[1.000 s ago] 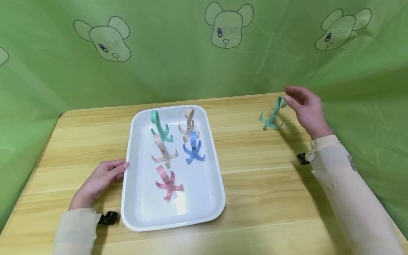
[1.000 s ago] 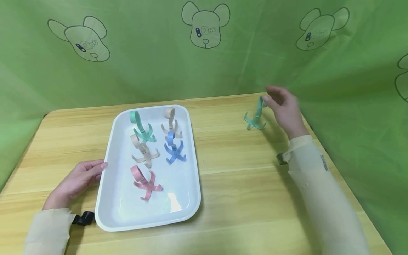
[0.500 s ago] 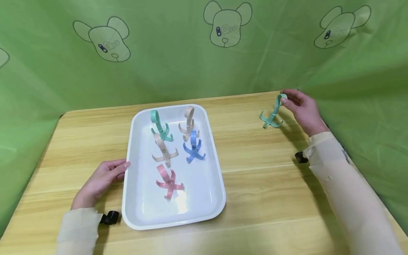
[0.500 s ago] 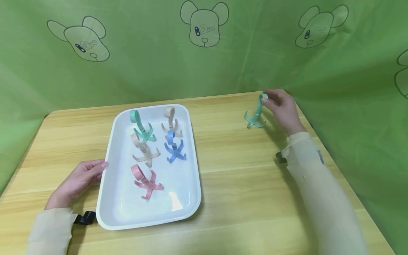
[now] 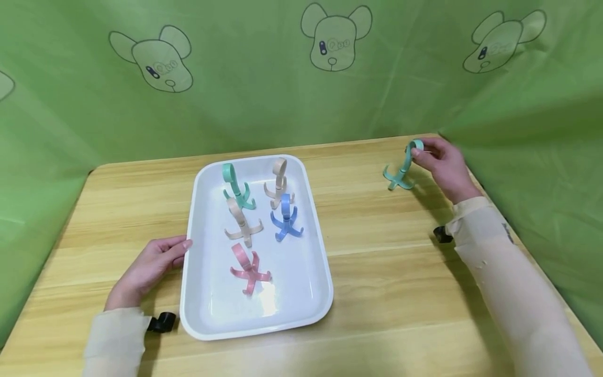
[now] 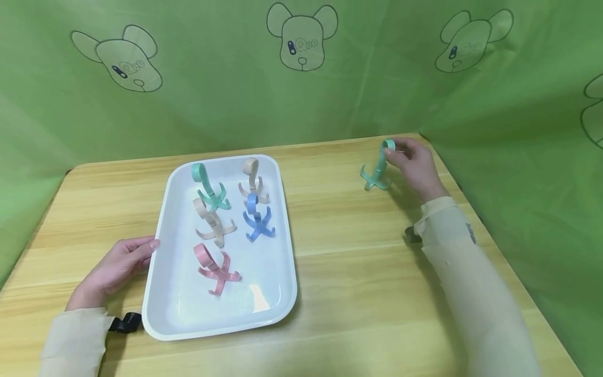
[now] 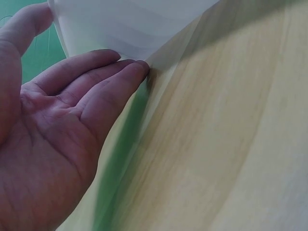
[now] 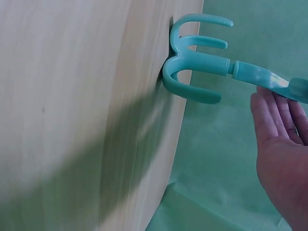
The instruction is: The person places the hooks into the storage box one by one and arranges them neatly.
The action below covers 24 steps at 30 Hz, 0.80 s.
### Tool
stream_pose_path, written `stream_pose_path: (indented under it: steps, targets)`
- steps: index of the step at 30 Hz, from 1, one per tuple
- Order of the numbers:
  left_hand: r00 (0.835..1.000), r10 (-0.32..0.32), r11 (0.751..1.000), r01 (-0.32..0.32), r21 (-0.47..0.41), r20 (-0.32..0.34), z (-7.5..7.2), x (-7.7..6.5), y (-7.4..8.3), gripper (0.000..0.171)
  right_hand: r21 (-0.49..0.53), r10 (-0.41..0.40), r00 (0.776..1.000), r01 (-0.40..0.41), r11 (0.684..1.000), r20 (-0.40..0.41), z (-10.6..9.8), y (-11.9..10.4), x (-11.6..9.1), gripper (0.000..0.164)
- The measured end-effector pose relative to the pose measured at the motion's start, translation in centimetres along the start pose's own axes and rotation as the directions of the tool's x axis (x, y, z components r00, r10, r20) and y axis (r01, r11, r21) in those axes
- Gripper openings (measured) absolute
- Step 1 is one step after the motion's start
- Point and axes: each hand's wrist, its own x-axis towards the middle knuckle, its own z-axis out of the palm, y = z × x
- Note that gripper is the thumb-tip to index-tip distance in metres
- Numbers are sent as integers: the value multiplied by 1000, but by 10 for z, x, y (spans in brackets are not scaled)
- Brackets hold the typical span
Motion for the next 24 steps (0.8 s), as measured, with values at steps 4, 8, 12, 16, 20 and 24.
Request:
stream_pose_path:
  steps: [4, 8, 12, 16, 20, 24]
  targets:
    - [1000, 3, 1000, -3, -3, 1, 0, 0, 0, 53, 147, -22, 999, 18, 989, 24, 0, 1, -2, 41]
    - [1000, -2, 1000, 2, 7, -1, 0, 0, 1, 53, 183, -37, 999, 30, 983, 33, -1, 2, -1, 41]
    - [1000, -7, 1000, 7, 21, 4, 0, -1, 1, 53, 153, -23, 999, 18, 988, 35, -1, 2, -1, 41]
    - [1000, -11, 1000, 11, 19, 10, 0, -2, 2, 53, 140, -15, 999, 11, 990, 30, 1, -2, -2, 40]
    - [1000, -3, 1000, 3, 23, 9, 0, -2, 3, 52, 134, -18, 1000, 16, 991, 17, 4, -8, -2, 38]
    - [1000, 1, 1000, -2, 25, 21, 0, -1, 3, 51, 137, -20, 1000, 17, 990, 16, 6, -13, -8, 37]
